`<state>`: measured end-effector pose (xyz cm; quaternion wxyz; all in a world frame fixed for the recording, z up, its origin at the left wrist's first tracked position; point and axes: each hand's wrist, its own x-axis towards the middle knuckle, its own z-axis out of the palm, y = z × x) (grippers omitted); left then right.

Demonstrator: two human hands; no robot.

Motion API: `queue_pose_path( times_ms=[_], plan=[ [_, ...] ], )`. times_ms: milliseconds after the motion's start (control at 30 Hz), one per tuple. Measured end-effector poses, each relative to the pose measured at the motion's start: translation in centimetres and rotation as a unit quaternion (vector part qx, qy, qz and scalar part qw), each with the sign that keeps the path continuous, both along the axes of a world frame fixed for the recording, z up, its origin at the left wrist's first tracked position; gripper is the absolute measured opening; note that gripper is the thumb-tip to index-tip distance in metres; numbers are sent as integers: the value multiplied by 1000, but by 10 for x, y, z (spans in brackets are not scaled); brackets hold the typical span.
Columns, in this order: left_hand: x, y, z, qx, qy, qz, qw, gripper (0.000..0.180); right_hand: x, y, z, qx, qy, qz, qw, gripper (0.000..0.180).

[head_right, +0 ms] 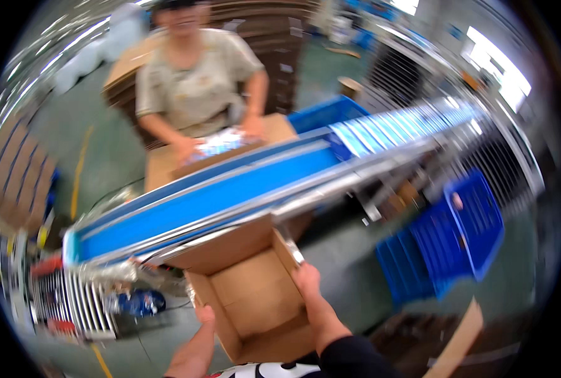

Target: The person opens cardboard boxes, packs packages from a conveyor belt into them by hand, seals the filled boxes through a taping machine, and stacks the sealed boxes onto a pallet.

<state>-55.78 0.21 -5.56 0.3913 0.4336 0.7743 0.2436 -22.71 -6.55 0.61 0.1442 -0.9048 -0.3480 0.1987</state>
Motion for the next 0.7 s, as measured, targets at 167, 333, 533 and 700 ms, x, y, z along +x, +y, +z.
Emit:
queue_pose_path(
  times_ms=[167, 333, 533, 700],
  plan=[
    [-12, -7, -32, 145, -44, -13, 988, 57, 10, 1, 6, -14, 32, -33, 999, 30],
    [-19, 1, -30, 109, -98, -55, 988, 61, 20, -8, 9, -26, 67, -32, 997, 31],
    [-7, 9, 1, 59, -143, -47, 987, 57, 42, -8, 1, -43, 111, 63, 991, 34],
    [45, 14, 43, 40, -127, -135, 982, 61, 184, 0, 81, -243, 379, 253, 856, 46]
  ],
)
